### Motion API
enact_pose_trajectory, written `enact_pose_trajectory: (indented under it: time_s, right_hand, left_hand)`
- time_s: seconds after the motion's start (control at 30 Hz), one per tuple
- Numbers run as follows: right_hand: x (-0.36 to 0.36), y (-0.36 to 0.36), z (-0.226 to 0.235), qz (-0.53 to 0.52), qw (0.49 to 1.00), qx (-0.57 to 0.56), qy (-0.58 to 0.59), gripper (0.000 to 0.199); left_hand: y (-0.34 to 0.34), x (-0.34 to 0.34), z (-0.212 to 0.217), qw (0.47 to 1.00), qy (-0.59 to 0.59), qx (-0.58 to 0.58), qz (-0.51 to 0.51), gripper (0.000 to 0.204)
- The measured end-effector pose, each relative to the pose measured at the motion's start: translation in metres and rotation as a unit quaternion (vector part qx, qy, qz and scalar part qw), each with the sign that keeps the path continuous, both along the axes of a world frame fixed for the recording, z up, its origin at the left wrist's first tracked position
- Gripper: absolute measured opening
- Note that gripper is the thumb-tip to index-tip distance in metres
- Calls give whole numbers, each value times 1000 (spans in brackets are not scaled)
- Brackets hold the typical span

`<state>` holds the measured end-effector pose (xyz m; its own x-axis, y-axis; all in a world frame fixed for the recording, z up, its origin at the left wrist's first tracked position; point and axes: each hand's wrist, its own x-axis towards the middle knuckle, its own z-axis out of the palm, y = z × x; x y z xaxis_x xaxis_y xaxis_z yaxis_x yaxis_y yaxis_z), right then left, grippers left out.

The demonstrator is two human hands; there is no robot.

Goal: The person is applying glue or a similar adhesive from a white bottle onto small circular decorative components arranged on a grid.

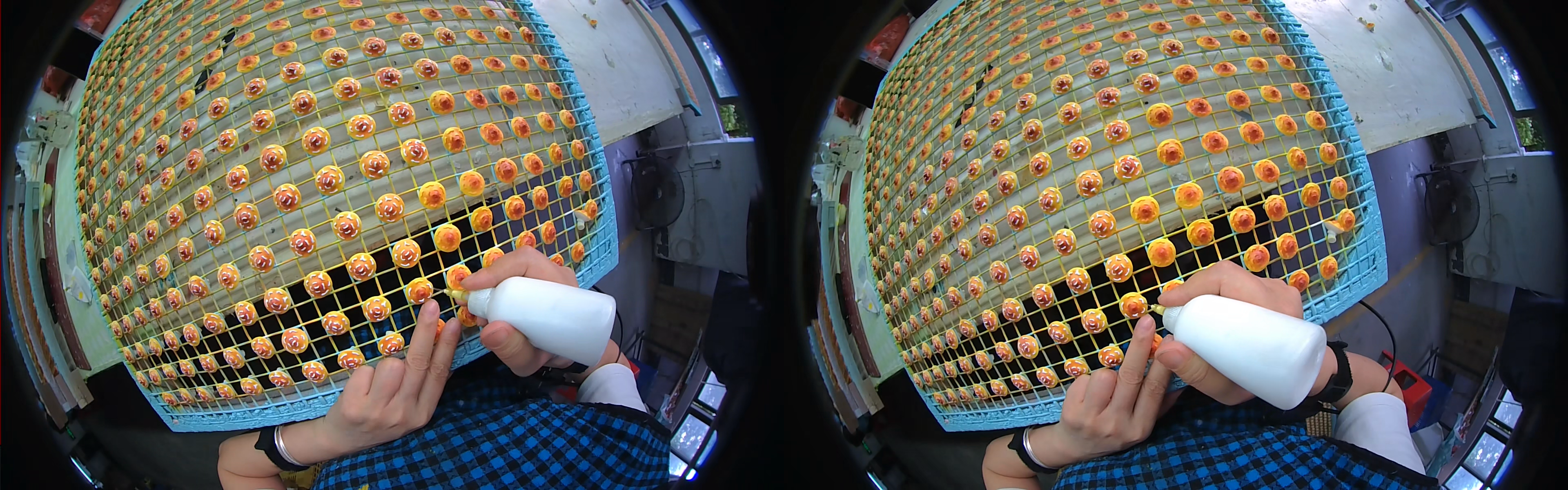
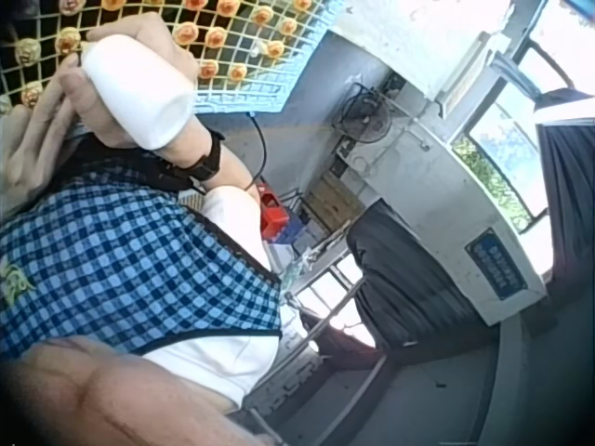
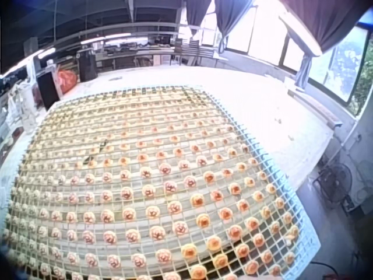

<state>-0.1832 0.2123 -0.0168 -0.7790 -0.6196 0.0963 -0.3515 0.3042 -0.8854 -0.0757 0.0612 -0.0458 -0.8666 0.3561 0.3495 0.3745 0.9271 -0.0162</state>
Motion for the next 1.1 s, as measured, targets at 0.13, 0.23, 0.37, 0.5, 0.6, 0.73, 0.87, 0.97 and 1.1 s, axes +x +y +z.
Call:
enact_pose_trajectory:
  time_s: [0.13,0.23,0.37,0.5,0.6,0.73,0.87,0.97,1.1]
  right_hand:
    - [1,-3,-4,-24,996,-43,-70,33]
    - [-1,-5,-4,-6,999,-29,-41,32]
    - [-1,-6,-2,0,999,-24,-47,32]
    - [-1,-7,0,5,999,-14,-41,31]
    - [-1,-7,-1,4,999,-16,-43,30]
    - [1,-6,-1,-13,998,-21,-65,31]
    - [1,-6,-2,-20,998,-18,-61,32]
    - [1,-5,-3,-21,998,-19,-51,32]
    - [2,-4,-4,-18,997,-29,-69,34]
  left_hand:
    - [-1,-1,1,1000,-6,-1,-1,31]
    - [-1,-1,1,1000,-5,-2,-2,31]
    - [-1,-1,2,1000,-9,-2,-1,32]
    - [-1,-1,0,1000,-5,-1,-1,32]
    - [-1,-1,1,1000,-4,-3,-2,32]
    - [-1,0,0,1000,-8,-2,-5,32]
    - [-1,0,1,1000,-12,1,-6,31]
    - [-1,0,1,1000,-13,2,-6,31]
    - [-1,0,1,1000,-11,-1,-6,31]
